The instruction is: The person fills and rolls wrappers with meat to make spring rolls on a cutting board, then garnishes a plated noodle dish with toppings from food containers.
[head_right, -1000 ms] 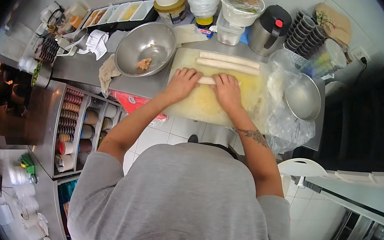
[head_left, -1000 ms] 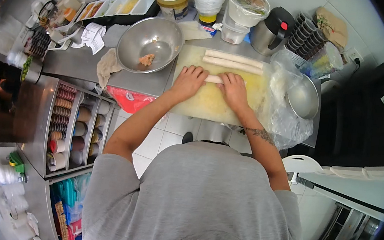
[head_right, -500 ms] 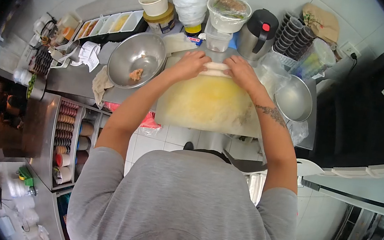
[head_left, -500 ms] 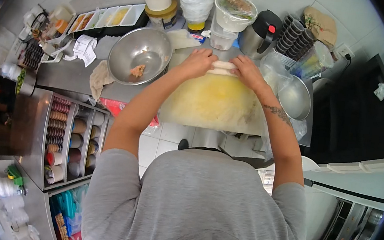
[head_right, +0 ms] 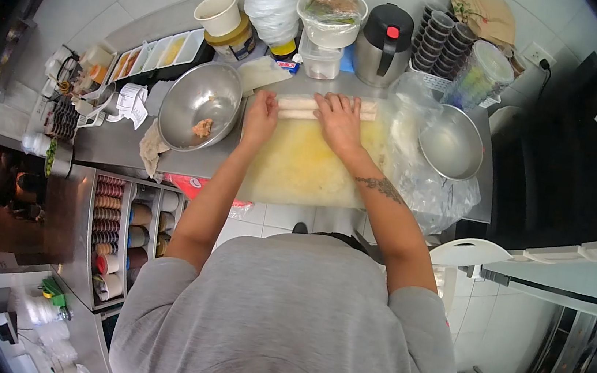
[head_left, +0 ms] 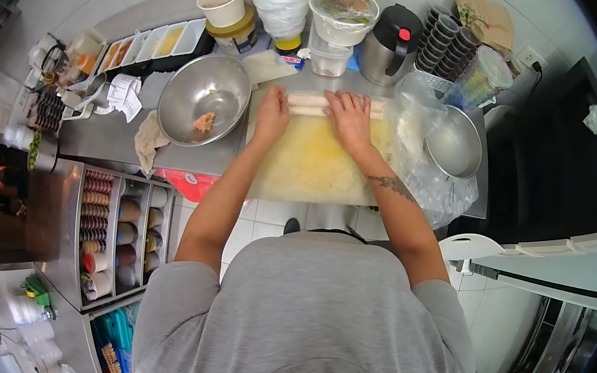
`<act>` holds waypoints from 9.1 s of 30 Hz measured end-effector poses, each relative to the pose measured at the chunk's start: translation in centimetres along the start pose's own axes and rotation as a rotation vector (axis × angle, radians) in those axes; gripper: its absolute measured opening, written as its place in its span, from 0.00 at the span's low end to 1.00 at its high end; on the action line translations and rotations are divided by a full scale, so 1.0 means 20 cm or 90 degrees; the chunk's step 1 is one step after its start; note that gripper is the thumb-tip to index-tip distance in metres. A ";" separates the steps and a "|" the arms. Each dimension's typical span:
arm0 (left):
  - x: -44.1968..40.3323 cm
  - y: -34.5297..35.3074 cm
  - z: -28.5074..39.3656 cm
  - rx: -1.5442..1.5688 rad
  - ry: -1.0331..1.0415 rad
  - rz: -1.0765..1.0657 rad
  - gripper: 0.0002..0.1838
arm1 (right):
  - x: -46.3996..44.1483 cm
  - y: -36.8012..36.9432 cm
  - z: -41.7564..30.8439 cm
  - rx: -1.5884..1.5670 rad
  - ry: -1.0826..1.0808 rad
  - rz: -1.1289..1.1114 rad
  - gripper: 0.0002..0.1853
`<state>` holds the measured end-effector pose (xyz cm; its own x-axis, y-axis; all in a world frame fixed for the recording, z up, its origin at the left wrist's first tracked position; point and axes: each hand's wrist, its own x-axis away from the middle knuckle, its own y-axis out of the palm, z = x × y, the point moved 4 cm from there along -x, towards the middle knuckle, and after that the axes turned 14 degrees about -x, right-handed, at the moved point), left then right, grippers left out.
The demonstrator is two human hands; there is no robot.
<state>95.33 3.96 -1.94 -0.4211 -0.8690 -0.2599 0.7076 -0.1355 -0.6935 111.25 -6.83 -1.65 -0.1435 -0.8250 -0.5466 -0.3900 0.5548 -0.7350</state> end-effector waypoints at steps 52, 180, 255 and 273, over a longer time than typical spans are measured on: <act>0.59 -0.42 0.10 0.182 -0.088 -0.130 0.09 | -0.14 -0.48 -0.28 -0.950 0.294 -0.233 0.06; 0.41 -0.16 0.18 -0.162 0.406 -0.248 0.14 | 0.21 -0.18 -0.10 -0.608 0.402 -0.029 0.12; 0.40 -0.26 -0.15 -0.018 0.302 -0.230 0.15 | 0.29 -0.09 -0.30 -0.382 0.110 -0.170 0.26; 0.40 -0.24 -0.16 -0.103 0.371 -0.233 0.17 | 0.35 -0.09 -0.25 -0.343 0.092 -0.182 0.19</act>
<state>86.74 -0.75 -2.84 -0.8832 -0.3787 -0.2766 0.3878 -0.2583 -0.8848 106.33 -14.08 -2.08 -0.0717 -0.9600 -0.2705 -0.8300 0.2078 -0.5177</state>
